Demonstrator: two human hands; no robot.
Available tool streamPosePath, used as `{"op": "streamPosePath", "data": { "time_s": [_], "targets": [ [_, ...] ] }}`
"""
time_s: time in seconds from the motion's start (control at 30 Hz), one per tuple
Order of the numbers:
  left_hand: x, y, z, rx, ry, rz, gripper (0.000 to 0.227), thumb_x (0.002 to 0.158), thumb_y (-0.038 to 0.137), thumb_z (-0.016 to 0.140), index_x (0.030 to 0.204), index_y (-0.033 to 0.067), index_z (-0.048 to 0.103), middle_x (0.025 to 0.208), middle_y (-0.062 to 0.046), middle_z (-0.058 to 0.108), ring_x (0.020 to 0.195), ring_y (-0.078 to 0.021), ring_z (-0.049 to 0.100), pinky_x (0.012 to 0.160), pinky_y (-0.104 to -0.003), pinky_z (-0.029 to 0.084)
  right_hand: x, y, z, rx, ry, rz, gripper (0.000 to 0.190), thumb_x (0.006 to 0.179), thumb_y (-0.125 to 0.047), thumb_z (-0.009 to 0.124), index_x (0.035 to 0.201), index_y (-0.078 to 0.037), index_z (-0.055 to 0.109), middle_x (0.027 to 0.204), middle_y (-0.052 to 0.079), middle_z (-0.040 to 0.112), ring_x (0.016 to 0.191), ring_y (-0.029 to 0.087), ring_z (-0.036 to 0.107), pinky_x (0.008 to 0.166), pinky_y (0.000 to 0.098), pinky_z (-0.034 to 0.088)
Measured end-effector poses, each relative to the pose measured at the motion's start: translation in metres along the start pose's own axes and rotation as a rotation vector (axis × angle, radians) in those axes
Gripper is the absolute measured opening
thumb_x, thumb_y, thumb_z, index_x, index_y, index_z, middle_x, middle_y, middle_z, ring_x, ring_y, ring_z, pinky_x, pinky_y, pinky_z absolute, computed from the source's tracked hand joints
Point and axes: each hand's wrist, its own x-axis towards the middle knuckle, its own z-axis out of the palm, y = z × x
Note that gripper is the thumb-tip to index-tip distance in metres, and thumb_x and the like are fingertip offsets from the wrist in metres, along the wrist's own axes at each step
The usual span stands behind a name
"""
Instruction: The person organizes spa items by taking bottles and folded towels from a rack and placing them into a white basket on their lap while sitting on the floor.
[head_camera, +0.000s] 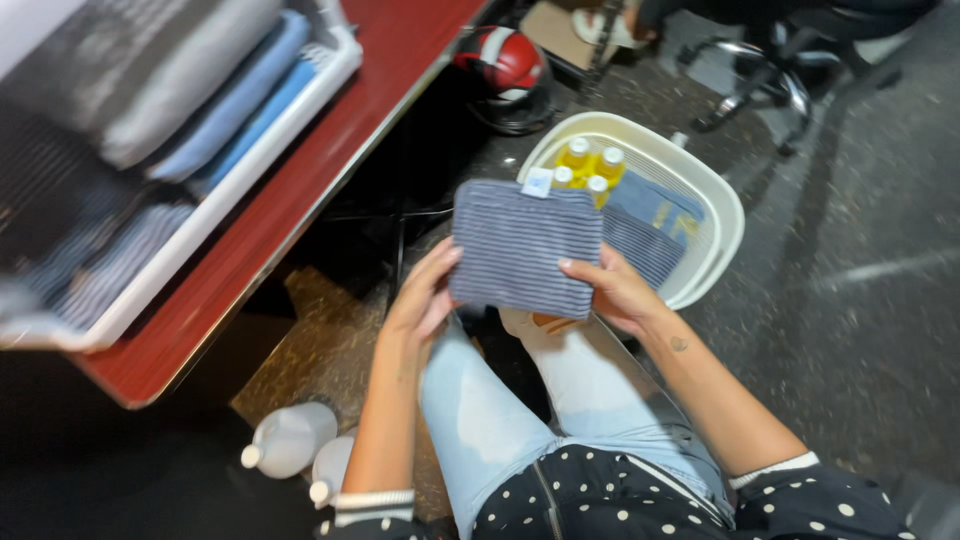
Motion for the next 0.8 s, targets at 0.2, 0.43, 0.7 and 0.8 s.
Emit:
{"op": "streamPosePath", "data": {
  "time_s": [0.2, 0.43, 0.7, 0.8],
  "targets": [
    [0.173, -0.092, 0.065, 0.903, -0.116, 0.194, 0.06, 0.092, 0.043, 0.072, 0.142, 0.0119, 0.059, 0.135, -0.016, 0.065, 0.132, -0.0337, 0.057, 0.112, -0.054, 0.043, 0.002, 0.001, -0.11, -0.226, 0.382, -0.149, 0.048, 0.08, -0.011, 0.084, 0.123, -0.005, 0.063, 0.11, 0.007, 0.071, 0.098, 0.02, 0.07, 0.081, 0.0374, 0.061],
    [0.274, -0.197, 0.089, 1.196, -0.069, 0.191, 0.057, 0.101, 0.022, 0.058, 0.149, -0.0022, 0.039, 0.14, -0.031, 0.055, 0.135, -0.0438, 0.052, 0.112, -0.055, 0.044, 0.039, 0.012, -0.178, -0.945, 0.674, 0.052, 0.102, 0.083, -0.02, 0.085, 0.16, -0.011, 0.019, 0.14, 0.035, 0.054, 0.132, 0.047, 0.053, 0.113, 0.0547, 0.045],
    [0.237, -0.193, 0.101, 1.44, 0.009, 0.068, 0.06, 0.104, 0.012, 0.049, 0.156, -0.0022, 0.023, 0.14, -0.029, 0.045, 0.135, -0.0465, 0.047, 0.109, -0.058, 0.044, 0.035, 0.01, -0.143, -0.999, 0.534, 0.082, 0.097, 0.095, -0.003, 0.067, 0.162, 0.002, -0.003, 0.147, 0.044, 0.039, 0.139, 0.054, 0.042, 0.116, 0.0633, 0.039],
    [0.208, -0.174, 0.127, 1.637, 0.043, 0.19, 0.07, 0.098, 0.011, 0.058, 0.157, -0.002, 0.022, 0.146, -0.027, 0.039, 0.137, -0.0449, 0.04, 0.109, -0.057, 0.043, 0.028, -0.004, -0.149, -1.15, 0.483, 0.088, 0.107, 0.088, -0.01, 0.077, 0.163, 0.0, 0.001, 0.154, 0.043, 0.024, 0.145, 0.055, 0.03, 0.118, 0.0634, 0.032]
  ]
}}
